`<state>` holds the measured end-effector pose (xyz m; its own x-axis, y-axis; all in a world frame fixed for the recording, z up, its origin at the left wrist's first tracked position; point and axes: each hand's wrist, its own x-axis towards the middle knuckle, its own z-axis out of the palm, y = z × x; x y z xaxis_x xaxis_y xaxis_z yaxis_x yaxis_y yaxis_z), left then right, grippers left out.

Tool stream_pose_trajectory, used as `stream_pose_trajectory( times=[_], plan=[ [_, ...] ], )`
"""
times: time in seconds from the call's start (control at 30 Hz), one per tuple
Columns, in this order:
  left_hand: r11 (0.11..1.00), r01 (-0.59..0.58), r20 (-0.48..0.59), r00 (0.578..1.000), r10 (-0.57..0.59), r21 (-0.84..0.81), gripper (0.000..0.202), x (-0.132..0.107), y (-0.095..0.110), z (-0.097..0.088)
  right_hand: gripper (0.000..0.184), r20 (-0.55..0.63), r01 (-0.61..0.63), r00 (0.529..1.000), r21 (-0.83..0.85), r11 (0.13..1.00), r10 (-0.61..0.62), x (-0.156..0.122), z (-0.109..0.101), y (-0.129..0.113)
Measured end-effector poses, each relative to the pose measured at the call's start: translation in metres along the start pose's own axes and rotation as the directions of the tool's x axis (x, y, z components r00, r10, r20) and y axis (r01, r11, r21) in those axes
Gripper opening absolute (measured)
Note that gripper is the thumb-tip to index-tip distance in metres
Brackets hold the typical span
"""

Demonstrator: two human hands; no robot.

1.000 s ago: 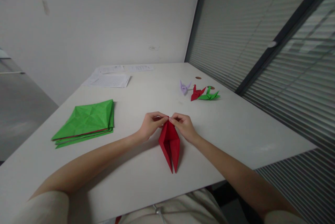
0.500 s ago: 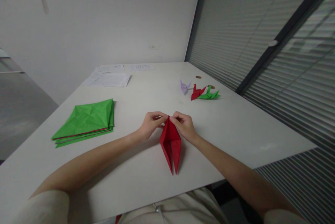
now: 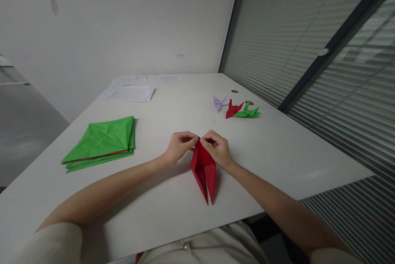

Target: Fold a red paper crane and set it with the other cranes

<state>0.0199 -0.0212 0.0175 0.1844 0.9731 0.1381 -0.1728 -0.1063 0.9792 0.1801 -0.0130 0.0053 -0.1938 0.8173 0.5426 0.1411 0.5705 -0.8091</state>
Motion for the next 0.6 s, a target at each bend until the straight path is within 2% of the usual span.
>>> stream_pose_trajectory(
  times=[0.2, 0.6],
  plan=[
    [0.998, -0.046, 0.012, 0.999, 0.045, 0.037, 0.029, -0.0009, 0.0021, 0.0005, 0.023, 0.003, -0.058, 0.998, 0.051, 0.997, 0.058, 0.0020, 0.0007, -0.0008],
    [1.000, -0.024, 0.013, 1.000, 0.024, -0.015, 0.025, -0.0007, -0.0017, -0.0011, 0.024, 0.021, -0.093, 0.996, 0.108, 0.990, 0.091, 0.0022, 0.0011, -0.0007]
  ],
)
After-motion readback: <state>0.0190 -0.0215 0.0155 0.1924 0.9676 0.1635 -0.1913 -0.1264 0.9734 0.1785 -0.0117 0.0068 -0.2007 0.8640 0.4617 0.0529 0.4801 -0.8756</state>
